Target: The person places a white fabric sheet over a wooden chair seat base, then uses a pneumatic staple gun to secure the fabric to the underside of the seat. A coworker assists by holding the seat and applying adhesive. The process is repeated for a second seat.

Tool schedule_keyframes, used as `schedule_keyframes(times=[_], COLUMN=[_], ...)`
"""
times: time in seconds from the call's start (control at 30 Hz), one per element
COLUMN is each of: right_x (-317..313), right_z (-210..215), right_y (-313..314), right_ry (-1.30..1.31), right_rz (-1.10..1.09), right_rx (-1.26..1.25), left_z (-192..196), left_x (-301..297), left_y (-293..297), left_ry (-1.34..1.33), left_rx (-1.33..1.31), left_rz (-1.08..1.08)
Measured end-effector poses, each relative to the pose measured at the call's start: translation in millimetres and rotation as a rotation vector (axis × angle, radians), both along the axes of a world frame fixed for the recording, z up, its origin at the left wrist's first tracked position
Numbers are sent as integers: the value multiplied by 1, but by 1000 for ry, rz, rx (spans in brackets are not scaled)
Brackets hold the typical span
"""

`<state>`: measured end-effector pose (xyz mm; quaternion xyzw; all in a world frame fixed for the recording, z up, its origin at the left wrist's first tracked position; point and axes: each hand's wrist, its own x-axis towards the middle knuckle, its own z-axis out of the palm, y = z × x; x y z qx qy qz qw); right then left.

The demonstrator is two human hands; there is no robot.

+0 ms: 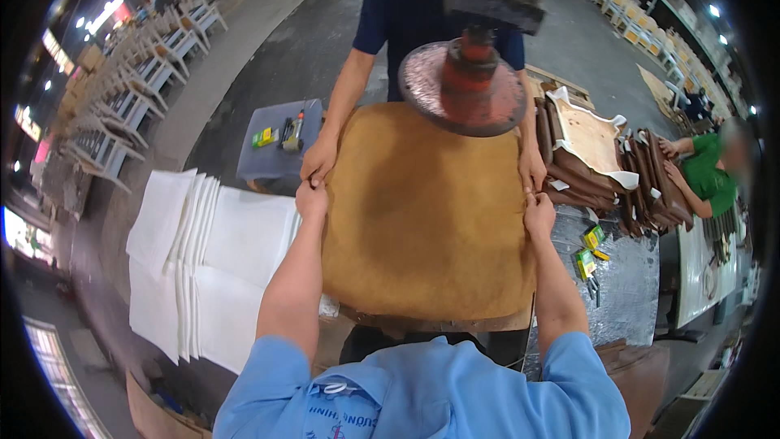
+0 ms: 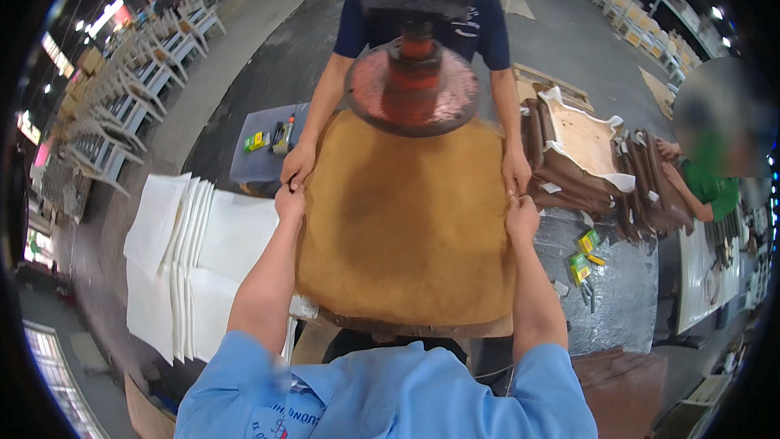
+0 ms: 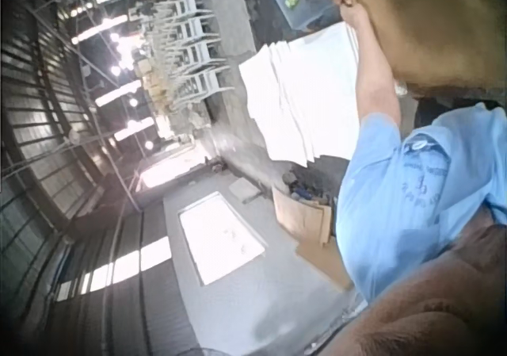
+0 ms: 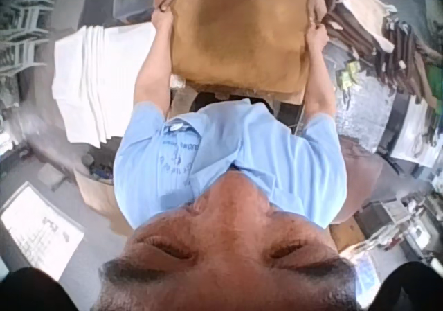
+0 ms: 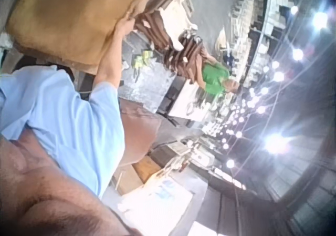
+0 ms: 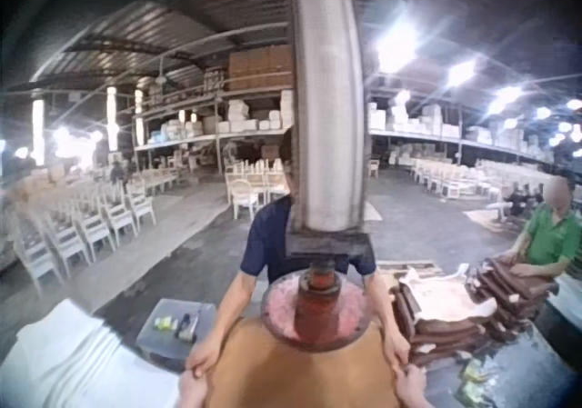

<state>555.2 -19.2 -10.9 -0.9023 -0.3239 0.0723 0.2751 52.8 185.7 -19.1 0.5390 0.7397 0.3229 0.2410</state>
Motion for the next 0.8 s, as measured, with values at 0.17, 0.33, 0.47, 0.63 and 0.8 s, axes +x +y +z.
schedule_keyframes(times=[0.17,0.33,0.47,0.63,0.8], right_x=[7,3,-10,-71,-276], right_z=[-17,-21,-12,42,33], right_y=[-7,-58,-84,-54,-34], right_ry=[150,-12,28,-482,-785], right_rz=[3,69,135,41,1056], right_rx=[69,60,-9,-195,-109], left_z=[-4,14,20,1,-79], left_x=[-4,-11,-24,-46,-168], left_y=[3,-85,-130,-128,-177], left_ry=[-36,377,198,-20,-381], left_rx=[-135,-89,-264,-181,27], left_rz=[76,-87,-238,-185,136])
